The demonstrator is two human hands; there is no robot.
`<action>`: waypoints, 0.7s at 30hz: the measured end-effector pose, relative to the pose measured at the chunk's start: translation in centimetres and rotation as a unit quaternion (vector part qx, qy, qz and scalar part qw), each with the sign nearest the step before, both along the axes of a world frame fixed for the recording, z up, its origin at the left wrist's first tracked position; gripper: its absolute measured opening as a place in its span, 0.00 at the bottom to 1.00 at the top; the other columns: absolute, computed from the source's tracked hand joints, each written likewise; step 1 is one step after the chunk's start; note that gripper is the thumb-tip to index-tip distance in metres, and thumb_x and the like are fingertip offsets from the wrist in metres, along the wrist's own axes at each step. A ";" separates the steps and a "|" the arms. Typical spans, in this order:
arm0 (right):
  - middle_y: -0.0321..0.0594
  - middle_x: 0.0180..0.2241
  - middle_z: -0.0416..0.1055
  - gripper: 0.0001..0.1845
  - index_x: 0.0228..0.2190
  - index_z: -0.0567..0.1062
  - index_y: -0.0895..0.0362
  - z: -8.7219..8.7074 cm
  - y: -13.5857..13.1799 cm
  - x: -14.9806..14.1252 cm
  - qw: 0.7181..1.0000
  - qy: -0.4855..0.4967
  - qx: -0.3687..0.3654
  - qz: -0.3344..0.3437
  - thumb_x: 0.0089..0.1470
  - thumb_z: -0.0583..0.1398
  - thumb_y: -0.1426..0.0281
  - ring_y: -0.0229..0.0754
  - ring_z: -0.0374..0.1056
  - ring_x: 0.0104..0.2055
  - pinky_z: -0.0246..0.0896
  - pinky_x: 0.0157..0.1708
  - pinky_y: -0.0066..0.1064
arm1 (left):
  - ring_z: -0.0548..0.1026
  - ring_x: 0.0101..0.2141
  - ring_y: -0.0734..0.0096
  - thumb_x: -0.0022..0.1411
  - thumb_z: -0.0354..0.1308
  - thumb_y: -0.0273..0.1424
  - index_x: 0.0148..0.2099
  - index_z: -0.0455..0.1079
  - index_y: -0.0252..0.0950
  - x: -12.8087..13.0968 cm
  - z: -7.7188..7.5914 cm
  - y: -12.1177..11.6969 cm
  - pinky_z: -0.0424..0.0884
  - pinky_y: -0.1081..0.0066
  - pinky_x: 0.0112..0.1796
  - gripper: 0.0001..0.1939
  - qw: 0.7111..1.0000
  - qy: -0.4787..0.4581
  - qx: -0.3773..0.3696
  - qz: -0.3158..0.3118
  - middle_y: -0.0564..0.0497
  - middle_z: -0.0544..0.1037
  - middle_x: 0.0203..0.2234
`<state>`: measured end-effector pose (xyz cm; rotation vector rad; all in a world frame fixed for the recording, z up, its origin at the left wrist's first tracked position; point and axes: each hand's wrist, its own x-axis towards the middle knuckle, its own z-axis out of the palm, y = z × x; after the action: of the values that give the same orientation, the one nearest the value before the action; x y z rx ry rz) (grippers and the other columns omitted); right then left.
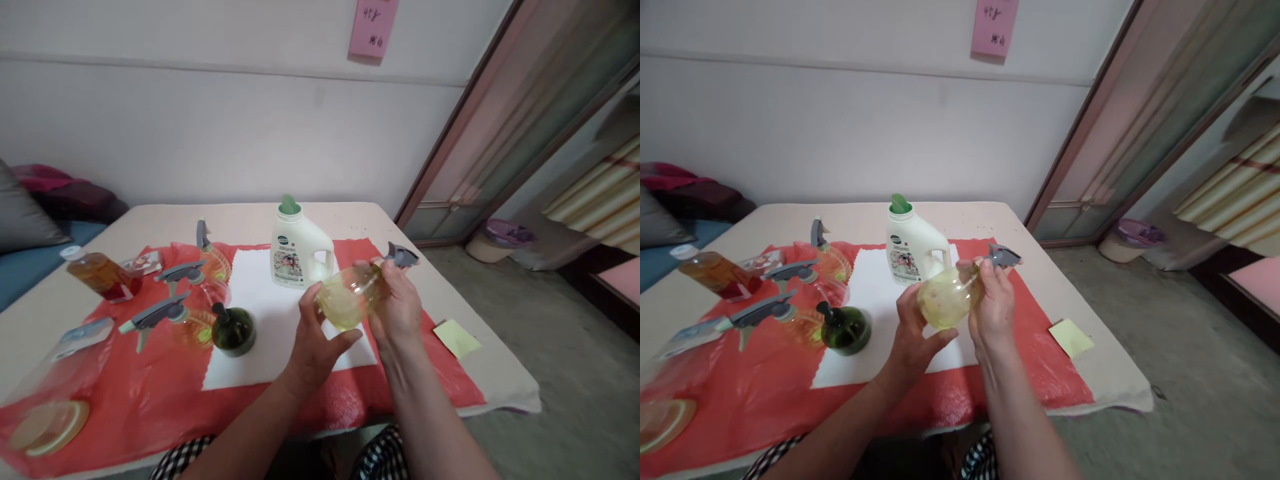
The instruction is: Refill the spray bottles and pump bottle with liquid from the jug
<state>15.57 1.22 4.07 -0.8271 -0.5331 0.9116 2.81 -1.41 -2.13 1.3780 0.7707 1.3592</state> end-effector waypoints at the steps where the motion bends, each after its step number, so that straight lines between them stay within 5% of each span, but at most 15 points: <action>1: 0.37 0.29 0.78 0.17 0.31 0.75 0.56 -0.1 0.0 0.3 1.000 -0.017 0.002 -0.002 0.46 0.69 0.56 0.41 0.73 0.33 0.66 0.37 0.34 | 0.70 0.58 0.54 0.59 0.66 0.42 0.64 0.47 0.46 0.1 0.5 -0.1 0.70 0.54 0.54 0.39 0.993 -0.046 -0.096 -0.054 0.39 0.62 0.62; 3: 0.36 0.30 0.77 0.17 0.31 0.76 0.56 -0.3 0.1 0.6 0.999 -0.049 0.002 -0.007 0.46 0.70 0.57 0.40 0.72 0.34 0.65 0.37 0.33 | 0.76 0.50 0.57 0.61 0.62 0.48 0.63 0.51 0.44 0.0 1.4 -0.3 0.75 0.57 0.47 0.35 0.952 -0.108 -0.247 -0.147 0.41 0.69 0.57; 5: 0.36 0.31 0.76 0.16 0.32 0.76 0.56 -0.5 0.0 0.5 0.998 -0.066 -0.005 -0.009 0.48 0.69 0.57 0.40 0.72 0.34 0.64 0.37 0.33 | 0.78 0.45 0.60 0.61 0.62 0.48 0.59 0.58 0.41 -0.2 1.8 -0.3 0.76 0.59 0.45 0.31 0.923 -0.136 -0.309 -0.182 0.43 0.73 0.52; 10: 0.36 0.32 0.76 0.18 0.32 0.75 0.55 -1.2 0.2 0.0 0.995 -0.097 -0.034 -0.019 0.50 0.67 0.53 0.40 0.70 0.34 0.62 0.36 0.33 | 0.76 0.42 0.66 0.50 0.73 0.42 0.56 0.59 0.43 -0.4 1.5 0.0 0.73 0.63 0.45 0.36 0.931 -0.148 -0.310 -0.120 0.47 0.74 0.48; 14: 0.35 0.31 0.74 0.19 0.32 0.77 0.55 -2.7 1.5 2.2 0.967 -0.221 -0.106 -0.071 0.50 0.65 0.51 0.40 0.68 0.33 0.60 0.36 0.34 | 0.75 0.44 0.64 0.52 0.70 0.46 0.64 0.53 0.43 -0.8 1.1 0.7 0.70 0.61 0.47 0.43 0.930 -0.041 -0.362 -0.056 0.41 0.69 0.52; 17: 0.33 0.29 0.71 0.18 0.33 0.77 0.56 -4.2 4.4 4.5 0.947 -0.268 -0.138 -0.109 0.49 0.67 0.54 0.39 0.64 0.32 0.58 0.35 0.33 | 0.73 0.43 0.62 0.54 0.67 0.46 0.61 0.58 0.38 -1.2 0.7 1.1 0.68 0.62 0.44 0.38 0.943 0.049 -0.330 -0.015 0.39 0.70 0.50; 21: 0.35 0.32 0.71 0.14 0.34 0.76 0.58 -5.5 10.9 6.5 0.926 -0.320 -0.159 -0.119 0.55 0.65 0.60 0.39 0.67 0.35 0.64 0.39 0.36 | 0.72 0.36 0.64 0.53 0.66 0.42 0.52 0.67 0.35 -1.1 0.5 0.8 0.67 0.65 0.39 0.27 0.947 0.088 -0.301 -0.067 0.44 0.74 0.41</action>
<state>22.04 12.15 -1.45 -1.4723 -0.8368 0.4906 1.68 -0.63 -1.61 1.0412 1.0821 0.7986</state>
